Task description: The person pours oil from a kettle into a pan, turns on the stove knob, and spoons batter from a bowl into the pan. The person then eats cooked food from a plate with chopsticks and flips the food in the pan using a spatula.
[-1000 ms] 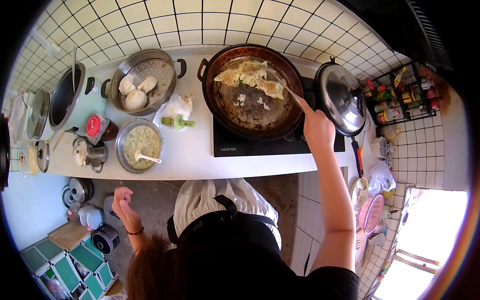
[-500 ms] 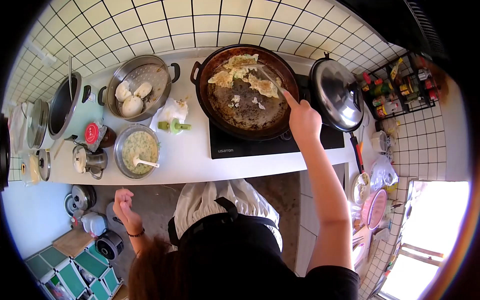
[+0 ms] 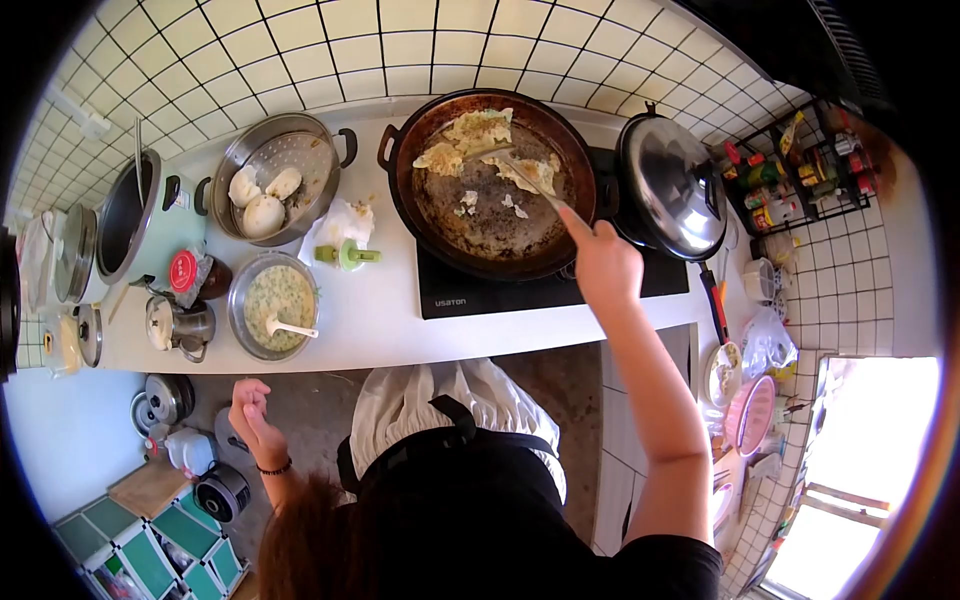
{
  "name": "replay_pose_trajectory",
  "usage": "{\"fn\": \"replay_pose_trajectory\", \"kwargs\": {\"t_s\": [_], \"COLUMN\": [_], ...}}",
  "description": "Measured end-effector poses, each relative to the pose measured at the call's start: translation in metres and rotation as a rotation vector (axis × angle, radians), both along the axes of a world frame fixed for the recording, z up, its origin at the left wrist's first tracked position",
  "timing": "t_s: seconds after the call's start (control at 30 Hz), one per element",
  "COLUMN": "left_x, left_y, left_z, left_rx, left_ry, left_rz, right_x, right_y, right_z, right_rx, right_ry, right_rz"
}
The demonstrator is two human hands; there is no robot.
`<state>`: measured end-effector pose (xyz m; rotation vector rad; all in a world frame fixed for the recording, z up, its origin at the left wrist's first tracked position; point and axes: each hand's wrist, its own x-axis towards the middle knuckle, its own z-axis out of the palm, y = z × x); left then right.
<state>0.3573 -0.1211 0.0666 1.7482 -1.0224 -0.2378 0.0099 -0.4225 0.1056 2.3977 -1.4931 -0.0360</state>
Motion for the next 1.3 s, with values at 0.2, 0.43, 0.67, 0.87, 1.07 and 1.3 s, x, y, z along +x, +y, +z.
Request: {"fn": "replay_pose_trajectory", "kwargs": {"t_s": [0.2,0.43,0.67,0.87,1.07,1.3], "left_x": [0.001,-0.003,-0.006,-0.007,-0.004,-0.004], "left_y": [0.005,-0.004,-0.015,-0.011,0.001,0.004], "left_z": [0.0,-0.001,0.002,0.001,-0.001,0.001], "left_rx": [0.031,0.045,0.021,0.014,0.021,0.057], "left_ry": [-0.001,0.018,-0.002,-0.014,-0.009,-0.026], "left_rz": [0.019,0.0,-0.03,-0.02,0.022,0.035], "right_x": [-0.047,-0.054,-0.033,-0.02,-0.026,-0.022], "right_y": [0.027,0.058,0.026,-0.018,-0.028,-0.048], "right_z": [0.022,0.015,-0.002,-0.013,-0.001,0.003], "right_rx": [0.007,0.097,0.105,0.089,-0.01,-0.01], "right_ry": [-0.328,-0.312,-0.193,-0.124,-0.276,-0.212], "right_rz": [-0.089,-0.128,-0.165,-0.22,-0.171,-0.226]}}
